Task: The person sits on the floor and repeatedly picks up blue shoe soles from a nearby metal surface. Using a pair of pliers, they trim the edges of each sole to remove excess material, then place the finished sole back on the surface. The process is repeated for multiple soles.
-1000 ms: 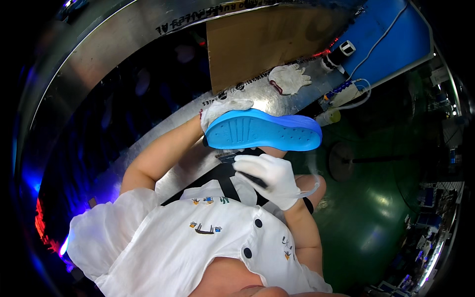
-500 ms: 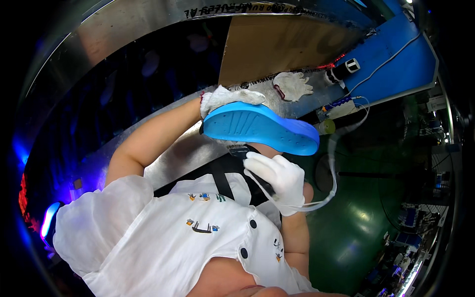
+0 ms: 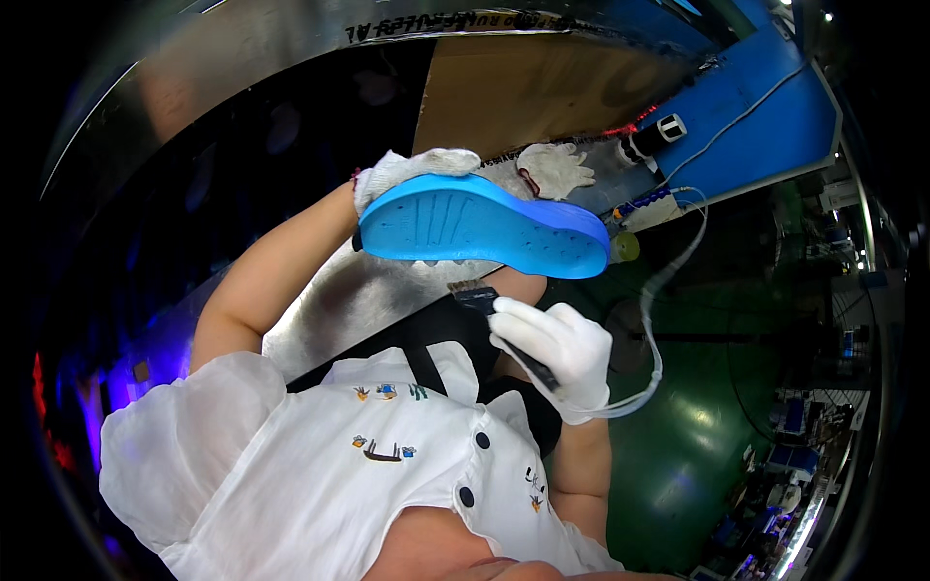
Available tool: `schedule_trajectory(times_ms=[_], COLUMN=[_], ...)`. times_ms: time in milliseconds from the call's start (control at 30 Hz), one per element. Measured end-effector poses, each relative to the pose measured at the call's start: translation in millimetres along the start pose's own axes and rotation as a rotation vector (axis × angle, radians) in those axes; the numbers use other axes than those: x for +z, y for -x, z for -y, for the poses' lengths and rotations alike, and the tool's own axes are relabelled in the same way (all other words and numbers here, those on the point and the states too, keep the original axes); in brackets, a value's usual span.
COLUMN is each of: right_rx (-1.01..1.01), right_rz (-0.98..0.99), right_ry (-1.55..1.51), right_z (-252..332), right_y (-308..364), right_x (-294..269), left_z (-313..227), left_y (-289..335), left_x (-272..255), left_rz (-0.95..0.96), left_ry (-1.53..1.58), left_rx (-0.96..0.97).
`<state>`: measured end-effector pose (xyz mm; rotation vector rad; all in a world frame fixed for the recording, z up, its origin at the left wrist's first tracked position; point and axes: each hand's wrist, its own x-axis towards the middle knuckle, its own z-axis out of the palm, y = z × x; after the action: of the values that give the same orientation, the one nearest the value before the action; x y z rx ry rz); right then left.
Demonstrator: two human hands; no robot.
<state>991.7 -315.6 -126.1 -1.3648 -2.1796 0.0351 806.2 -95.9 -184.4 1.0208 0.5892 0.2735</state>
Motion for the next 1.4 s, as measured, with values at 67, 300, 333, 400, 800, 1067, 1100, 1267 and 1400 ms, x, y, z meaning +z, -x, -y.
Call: schedule_trajectory(times_ms=[67, 300, 333, 400, 800, 1067, 1100, 1267, 1400], right_rx=[-0.044, 0.207, 0.361, 0.136, 0.047, 0.145, 0.171, 0.277, 0.408], right_rz=[-0.197, -0.273, -0.347, -0.560, -0.695, -0.632, -0.624, -0.530, -0.471], right_ry=[-0.002, -0.565, -0.560, -0.144, -0.927, -0.976, -0.985, -0.915, -1.041], right_z=[-21, -10, -4, -18, 5, -2, -3, -1, 2], right_y=[6, -3, -9, -22, 1, 0, 0, -10, -14], right_x=[-5, 16, 22, 49, 40, 58, 60, 70, 85], left_z=[-16, 49, 60, 62, -78, -68, -61, -108, -112], left_y=[11, -18, -14, -22, 153, 181, 203, 336, 486], left_x=[9, 3, 19, 50, 23, -2, -15, -80, -177], left_rz=[0.157, 0.380, 0.345, 0.228, 0.431, -0.446, -0.519, -1.524, -2.362], left_ry=[-0.002, 0.595, 0.802, 0.841, 0.332, 0.265, 0.039, -0.497, -1.638], left_rx=[-0.046, 0.097, 0.224, 0.247, 0.726, 1.018, 1.145, 1.305, 0.082])
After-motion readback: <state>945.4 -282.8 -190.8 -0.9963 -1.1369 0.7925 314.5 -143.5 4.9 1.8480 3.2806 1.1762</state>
